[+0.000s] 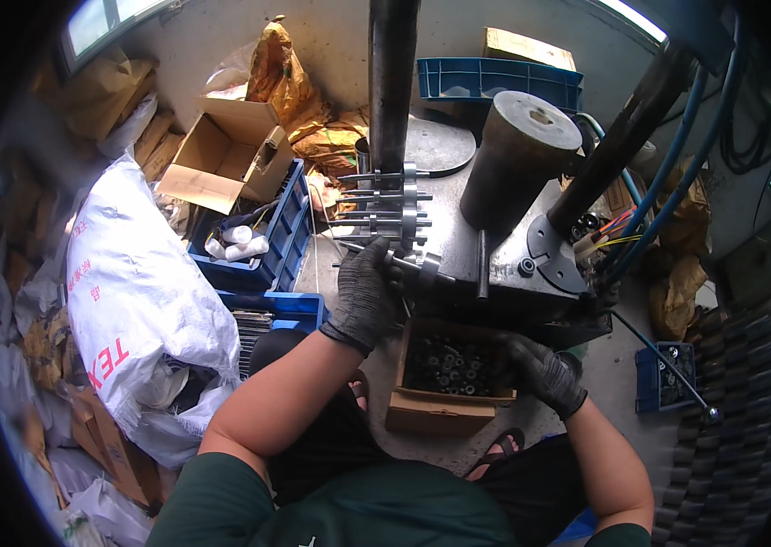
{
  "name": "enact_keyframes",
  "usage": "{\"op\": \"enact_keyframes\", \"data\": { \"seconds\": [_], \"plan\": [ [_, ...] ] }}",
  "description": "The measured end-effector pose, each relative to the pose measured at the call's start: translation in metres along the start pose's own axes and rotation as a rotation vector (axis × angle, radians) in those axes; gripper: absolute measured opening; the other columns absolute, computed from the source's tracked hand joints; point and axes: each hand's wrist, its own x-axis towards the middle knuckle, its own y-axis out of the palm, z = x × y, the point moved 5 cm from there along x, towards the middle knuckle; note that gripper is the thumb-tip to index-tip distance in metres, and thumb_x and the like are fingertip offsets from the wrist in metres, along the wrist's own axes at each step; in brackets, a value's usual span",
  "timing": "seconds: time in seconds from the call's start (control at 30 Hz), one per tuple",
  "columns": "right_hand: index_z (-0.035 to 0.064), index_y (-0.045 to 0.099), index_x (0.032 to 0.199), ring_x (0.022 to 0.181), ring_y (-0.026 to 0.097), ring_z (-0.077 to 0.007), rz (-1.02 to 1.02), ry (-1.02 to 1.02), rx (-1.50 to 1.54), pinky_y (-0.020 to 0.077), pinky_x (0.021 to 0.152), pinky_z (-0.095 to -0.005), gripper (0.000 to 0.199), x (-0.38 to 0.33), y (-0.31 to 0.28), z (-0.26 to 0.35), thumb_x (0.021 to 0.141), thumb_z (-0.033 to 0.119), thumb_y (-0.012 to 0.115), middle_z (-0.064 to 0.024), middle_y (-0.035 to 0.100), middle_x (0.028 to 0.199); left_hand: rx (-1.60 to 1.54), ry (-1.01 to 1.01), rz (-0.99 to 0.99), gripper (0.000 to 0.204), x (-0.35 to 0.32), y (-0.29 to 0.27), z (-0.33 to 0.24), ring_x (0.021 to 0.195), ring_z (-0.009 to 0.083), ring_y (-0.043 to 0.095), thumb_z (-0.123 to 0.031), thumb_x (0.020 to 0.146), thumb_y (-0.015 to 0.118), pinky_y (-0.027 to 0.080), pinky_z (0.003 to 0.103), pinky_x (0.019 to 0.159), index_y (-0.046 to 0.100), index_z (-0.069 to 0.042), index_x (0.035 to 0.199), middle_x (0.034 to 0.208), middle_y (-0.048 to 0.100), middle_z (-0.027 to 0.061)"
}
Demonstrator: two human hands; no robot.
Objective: The person assembles metal parts by fitting bearings and discs onto metal shafts, press-fitting them together using a press machine, and placing the assembled shafts onto a rack.
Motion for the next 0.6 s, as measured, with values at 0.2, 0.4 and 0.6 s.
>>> {"op": "enact_keyframes", "data": {
  "seconds": [0.2,0.4,0.6],
  "plan": [
    [0.0048,0.062,0.137,0.086,0.071,-0.0144,0.008,0.018,-0.021,0.0577,0.078,-0.0314,0.051,0.001,-0.007,-0.012,0.109,0.046,0.051,-0.0077,0.072,0.099,-0.055,0.033,-0.178,0.015,0.022,-0.014,-0.008,0.066,0.0149,0.058,-0.024,0.102,0.063,0.05,0.027,0.06,0.062,-0.011,0.096,0.076,0.06,0.0017],
    [0.0023,0.061,0.137,0.093,0.073,-0.0193,0.042,0.019,-0.056,0.0578,0.083,-0.0339,0.05,0.004,-0.008,-0.025,0.108,0.042,0.056,-0.0124,0.074,0.105,-0.064,-0.001,-0.169,0.017,0.039,-0.035,-0.005,0.075,0.0196,0.062,-0.024,0.102,0.062,0.053,0.036,0.072,0.065,-0.007,0.099,0.08,0.064,0.0031],
    [-0.0004,0.063,0.134,0.108,0.072,-0.0301,0.078,-0.059,-0.679,0.0547,0.095,-0.0377,0.047,0.003,-0.026,-0.022,0.102,0.035,0.063,-0.0206,0.073,0.114,-0.038,-0.08,-0.214,0.015,0.005,-0.029,-0.023,0.078,0.0216,0.064,-0.022,0.101,0.061,0.053,0.035,0.071,0.065,-0.008,0.106,0.085,0.066,0.0047]
  ]
}}
